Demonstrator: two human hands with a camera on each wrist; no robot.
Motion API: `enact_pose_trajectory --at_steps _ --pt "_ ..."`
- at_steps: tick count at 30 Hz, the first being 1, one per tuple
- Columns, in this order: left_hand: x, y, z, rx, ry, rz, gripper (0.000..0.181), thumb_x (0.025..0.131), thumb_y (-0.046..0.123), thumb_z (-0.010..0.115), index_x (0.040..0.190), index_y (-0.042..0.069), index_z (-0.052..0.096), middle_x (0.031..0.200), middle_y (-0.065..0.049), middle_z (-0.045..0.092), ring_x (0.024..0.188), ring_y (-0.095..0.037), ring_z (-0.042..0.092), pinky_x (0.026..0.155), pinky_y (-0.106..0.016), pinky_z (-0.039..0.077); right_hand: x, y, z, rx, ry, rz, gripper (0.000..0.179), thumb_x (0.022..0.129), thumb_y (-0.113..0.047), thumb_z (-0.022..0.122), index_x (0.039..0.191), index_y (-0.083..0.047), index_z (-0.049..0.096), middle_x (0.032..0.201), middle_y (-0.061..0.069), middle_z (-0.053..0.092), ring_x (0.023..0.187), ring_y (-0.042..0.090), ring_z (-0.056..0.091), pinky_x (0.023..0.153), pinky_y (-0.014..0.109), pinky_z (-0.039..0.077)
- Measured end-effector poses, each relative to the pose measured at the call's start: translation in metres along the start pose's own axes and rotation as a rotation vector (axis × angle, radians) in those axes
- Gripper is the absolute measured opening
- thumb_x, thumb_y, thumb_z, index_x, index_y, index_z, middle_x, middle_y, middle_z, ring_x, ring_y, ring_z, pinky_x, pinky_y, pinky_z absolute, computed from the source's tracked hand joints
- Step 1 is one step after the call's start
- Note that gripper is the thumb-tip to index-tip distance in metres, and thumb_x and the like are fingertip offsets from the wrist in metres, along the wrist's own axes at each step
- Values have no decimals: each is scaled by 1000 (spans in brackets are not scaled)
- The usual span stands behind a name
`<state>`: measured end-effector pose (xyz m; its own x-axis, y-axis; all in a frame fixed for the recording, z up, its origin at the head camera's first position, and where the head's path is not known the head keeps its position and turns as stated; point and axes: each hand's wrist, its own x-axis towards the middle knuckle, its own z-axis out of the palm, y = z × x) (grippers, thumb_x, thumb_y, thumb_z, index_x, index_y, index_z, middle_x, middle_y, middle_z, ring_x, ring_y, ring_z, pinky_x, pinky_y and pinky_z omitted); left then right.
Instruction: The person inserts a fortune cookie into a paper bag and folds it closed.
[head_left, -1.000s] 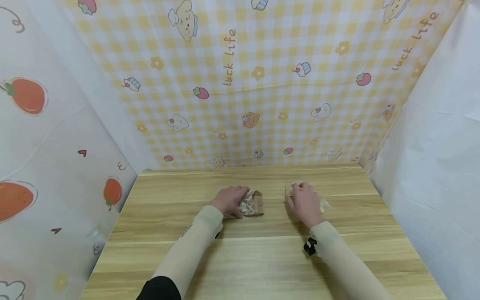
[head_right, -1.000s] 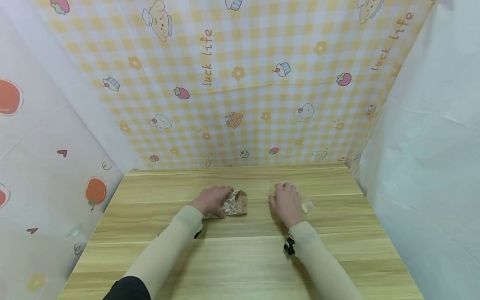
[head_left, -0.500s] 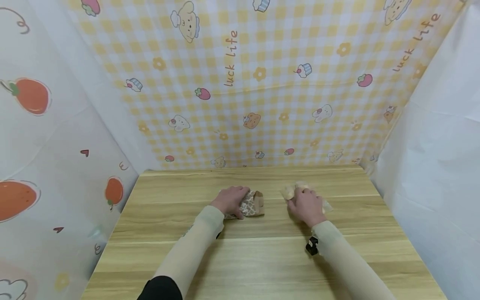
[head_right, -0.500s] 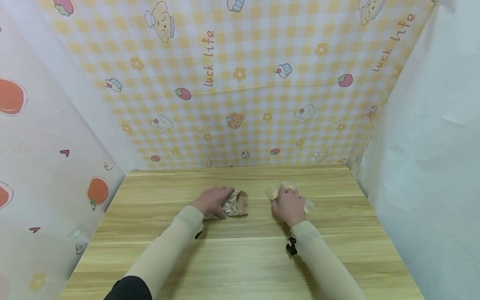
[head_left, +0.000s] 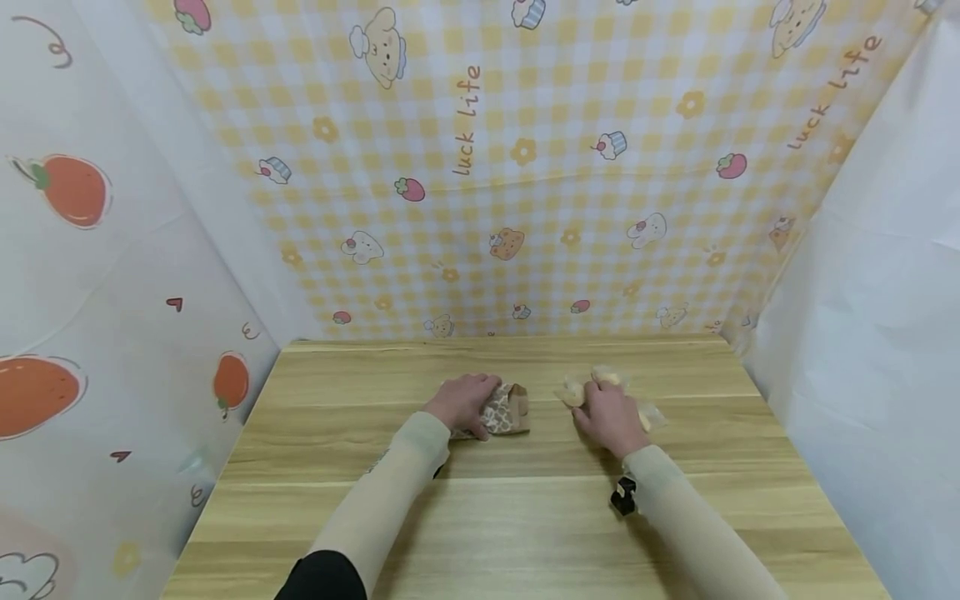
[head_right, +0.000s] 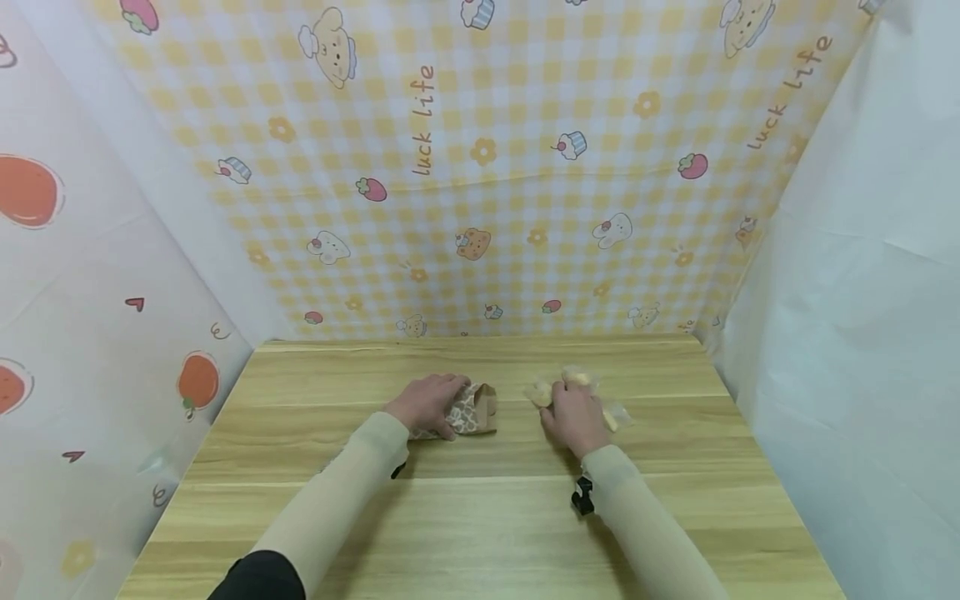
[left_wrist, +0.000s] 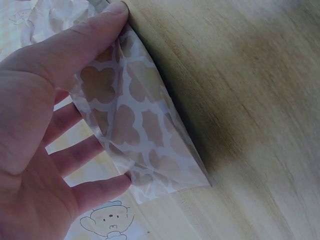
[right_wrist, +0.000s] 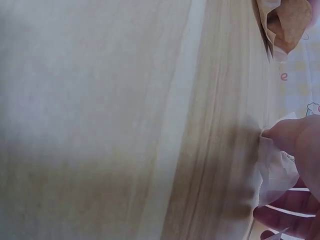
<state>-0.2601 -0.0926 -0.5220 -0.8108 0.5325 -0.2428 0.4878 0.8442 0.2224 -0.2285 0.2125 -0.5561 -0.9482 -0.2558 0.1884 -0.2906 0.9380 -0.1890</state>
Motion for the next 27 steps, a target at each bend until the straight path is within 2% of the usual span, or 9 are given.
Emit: enact_pose_trajectory --at_steps 8,18,23,27 --pt "0 1 -2 9 -5 -8 108 70 38 99 158 15 42 151 -6 56 135 -30 57 108 -54 51 2 -1 -1 39 17 -39 29 93 -23 78 102 2 65 89 12 62 67 22 55 53 40 52" --pt "-1 2 -2 3 -5 -7 106 70 36 99 157 15 43 150 -6 57 133 -30 58 108 -52 51 5 -9 2 170 -39 -47 33 94 -24 79 111 2 67 96 11 68 78 20 60 68 40 55" --pt "-2 3 -2 4 -5 -12 106 70 36 100 157 16 43 150 -5 57 133 -29 58 108 -52 51 8 -22 0 266 -89 -94 36 95 -26 78 118 -1 67 107 13 69 89 23 62 75 42 57" --pt "-2 3 -2 11 -1 -8 106 70 37 100 157 16 43 150 -5 57 133 -30 58 108 -53 51 11 -33 -1 271 -141 -141 36 96 -28 78 121 -4 67 108 11 67 92 22 63 79 41 58"
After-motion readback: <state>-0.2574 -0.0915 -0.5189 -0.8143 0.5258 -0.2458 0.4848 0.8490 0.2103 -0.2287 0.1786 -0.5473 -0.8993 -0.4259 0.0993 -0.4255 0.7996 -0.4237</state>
